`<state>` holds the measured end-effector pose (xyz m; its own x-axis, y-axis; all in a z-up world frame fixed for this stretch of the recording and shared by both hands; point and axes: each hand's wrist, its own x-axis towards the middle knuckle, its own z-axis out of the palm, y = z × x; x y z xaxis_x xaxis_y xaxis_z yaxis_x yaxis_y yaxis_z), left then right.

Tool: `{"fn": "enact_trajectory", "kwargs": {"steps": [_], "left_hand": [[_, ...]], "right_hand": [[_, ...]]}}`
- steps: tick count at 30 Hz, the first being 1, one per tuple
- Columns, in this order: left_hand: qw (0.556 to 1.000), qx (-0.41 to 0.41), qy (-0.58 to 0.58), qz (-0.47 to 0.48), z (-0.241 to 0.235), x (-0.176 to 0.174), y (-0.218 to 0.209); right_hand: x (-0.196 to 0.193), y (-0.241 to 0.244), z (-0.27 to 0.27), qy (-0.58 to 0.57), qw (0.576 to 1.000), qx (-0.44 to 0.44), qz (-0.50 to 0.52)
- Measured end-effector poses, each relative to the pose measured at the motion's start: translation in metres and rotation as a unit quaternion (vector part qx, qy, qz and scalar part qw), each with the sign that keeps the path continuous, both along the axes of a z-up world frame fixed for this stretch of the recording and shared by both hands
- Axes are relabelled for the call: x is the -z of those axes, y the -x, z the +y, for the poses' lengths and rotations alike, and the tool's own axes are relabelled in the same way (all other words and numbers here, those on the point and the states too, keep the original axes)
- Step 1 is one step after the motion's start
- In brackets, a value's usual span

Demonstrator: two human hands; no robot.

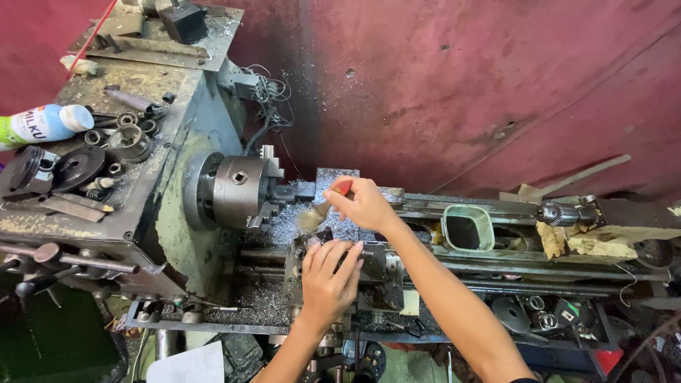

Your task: Cleaning metal shavings from a lathe using a brush

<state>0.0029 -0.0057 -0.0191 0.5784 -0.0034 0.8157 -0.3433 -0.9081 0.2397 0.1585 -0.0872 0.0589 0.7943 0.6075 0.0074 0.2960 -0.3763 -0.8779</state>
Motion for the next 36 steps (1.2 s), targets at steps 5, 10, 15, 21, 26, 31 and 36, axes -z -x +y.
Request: {"fn": "enact_trajectory", "kwargs": {"steps": [5, 10, 15, 21, 26, 31, 36], "left_hand": [[0.999, 0.013, -0.051, 0.007, 0.013, -0.002, 0.002], [0.995, 0.038, -0.095, -0.006, 0.024, 0.001, -0.001], [0.995, 0.055, -0.086, -0.010, 0.027, -0.001, -0.001], [0.995, 0.064, -0.071, -0.008, 0.027, 0.002, -0.001], [0.995, 0.070, -0.070, -0.013, 0.028, 0.000, -0.002], [0.995, 0.071, -0.069, -0.018, 0.028, 0.004, -0.001], [0.995, 0.066, -0.064, -0.028, 0.027, 0.004, -0.004]], "right_hand": [[0.002, 0.003, 0.002, -0.054, 0.998, 0.006, -0.034], [-0.006, 0.008, 0.007, -0.090, 0.996, -0.004, -0.002], [0.017, -0.011, -0.006, 0.038, 0.993, -0.005, -0.115], [0.013, -0.006, -0.005, -0.101, 0.993, 0.064, 0.008], [0.025, -0.008, -0.004, -0.136, 0.988, 0.047, 0.062], [0.030, -0.013, -0.016, 0.033, 0.996, 0.059, -0.050], [0.025, -0.008, -0.013, -0.136, 0.985, 0.099, 0.030]]}}
